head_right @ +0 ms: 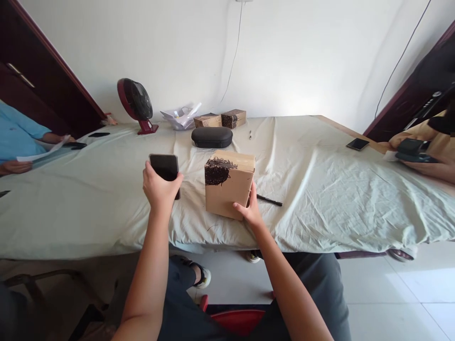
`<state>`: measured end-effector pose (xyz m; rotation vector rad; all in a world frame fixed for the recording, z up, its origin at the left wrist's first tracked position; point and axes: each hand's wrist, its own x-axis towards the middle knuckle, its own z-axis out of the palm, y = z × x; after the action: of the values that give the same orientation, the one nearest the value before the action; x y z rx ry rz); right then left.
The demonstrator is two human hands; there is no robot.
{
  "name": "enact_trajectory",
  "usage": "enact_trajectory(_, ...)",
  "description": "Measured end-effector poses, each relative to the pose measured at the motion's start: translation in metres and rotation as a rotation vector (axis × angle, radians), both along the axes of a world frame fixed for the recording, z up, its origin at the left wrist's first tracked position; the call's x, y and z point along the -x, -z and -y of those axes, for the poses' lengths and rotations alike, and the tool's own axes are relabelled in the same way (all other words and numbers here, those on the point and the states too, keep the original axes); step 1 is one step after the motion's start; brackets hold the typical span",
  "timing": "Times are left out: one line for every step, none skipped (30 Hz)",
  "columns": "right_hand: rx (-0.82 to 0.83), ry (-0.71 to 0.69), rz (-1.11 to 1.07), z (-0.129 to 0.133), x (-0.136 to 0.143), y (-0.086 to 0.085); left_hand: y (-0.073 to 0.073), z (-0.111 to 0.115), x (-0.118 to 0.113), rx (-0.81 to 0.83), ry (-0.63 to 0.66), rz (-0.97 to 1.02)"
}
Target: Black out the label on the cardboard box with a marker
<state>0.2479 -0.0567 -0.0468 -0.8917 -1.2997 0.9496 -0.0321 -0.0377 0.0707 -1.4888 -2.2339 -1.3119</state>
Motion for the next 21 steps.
enact_trajectory(-0.02, 0.024, -0.002, -0.001, 0.0, 0.002, -0.005, 0.008, -0.01, -0.103, 0.063, -0.025)
enact_trajectory(-0.039, 0.042, -0.005, -0.003, -0.001, 0.003, -0.009, 0.017, -0.02, -0.21, 0.119, -0.052)
enact_trajectory(-0.053, 0.053, -0.01, -0.005, -0.001, 0.005, -0.012, 0.026, -0.03, -0.304, 0.186, -0.085)
enact_trajectory(-0.062, 0.058, -0.017, -0.006, -0.001, 0.007, -0.013, 0.035, -0.04, -0.382, 0.249, -0.116)
enact_trajectory(-0.065, 0.059, -0.024, -0.007, -0.002, 0.009, -0.013, 0.043, -0.049, -0.438, 0.306, -0.142)
enact_trajectory(-0.064, 0.055, -0.028, -0.008, -0.002, 0.011, -0.011, 0.05, -0.058, -0.471, 0.355, -0.161)
enact_trajectory(-0.062, 0.055, -0.031, -0.009, -0.002, 0.012, -0.01, 0.056, -0.065, -0.483, 0.395, -0.172)
enact_trajectory(-0.059, 0.058, -0.031, -0.009, -0.002, 0.013, -0.008, 0.06, -0.071, -0.482, 0.425, -0.179)
enact_trajectory(-0.054, 0.062, -0.032, -0.009, -0.002, 0.014, -0.006, 0.064, -0.075, -0.475, 0.447, -0.182)
enact_trajectory(-0.047, 0.064, -0.034, -0.009, -0.003, 0.015, -0.004, 0.066, -0.079, -0.468, 0.463, -0.185)
enact_trajectory(-0.039, 0.065, -0.037, -0.009, -0.003, 0.016, -0.003, 0.068, -0.081, -0.466, 0.474, -0.189)
enact_trajectory(-0.033, 0.064, -0.038, -0.01, -0.003, 0.017, -0.002, 0.07, -0.082, -0.468, 0.482, -0.192)
enact_trajectory(-0.031, 0.065, -0.041, -0.01, -0.003, 0.017, -0.001, 0.071, -0.083, -0.473, 0.487, -0.195)
enact_trajectory(-0.03, 0.063, -0.044, -0.01, -0.003, 0.017, 0.001, 0.072, -0.082, -0.477, 0.492, -0.198)
enact_trajectory(-0.03, 0.062, -0.045, -0.01, -0.003, 0.016, 0.002, 0.073, -0.082, -0.479, 0.497, -0.202)
enact_trajectory(-0.032, 0.064, -0.046, -0.01, -0.003, 0.016, 0.003, 0.074, -0.082, -0.479, 0.502, -0.205)
enact_trajectory(-0.033, 0.065, -0.045, -0.01, -0.002, 0.015, 0.004, 0.075, -0.081, -0.478, 0.507, -0.208)
enact_trajectory(-0.033, 0.065, -0.045, -0.01, -0.002, 0.014, 0.005, 0.076, -0.081, -0.476, 0.512, -0.211)
enact_trajectory(-0.033, 0.063, -0.043, -0.01, -0.002, 0.013, 0.005, 0.077, -0.081, -0.472, 0.515, -0.213)
enact_trajectory(-0.032, 0.059, -0.044, -0.01, -0.001, 0.012, 0.005, 0.079, -0.08, -0.467, 0.519, -0.212)
enact_trajectory(-0.032, 0.055, -0.048, -0.01, -0.001, 0.011, 0.005, 0.08, -0.08, -0.465, 0.522, -0.211)
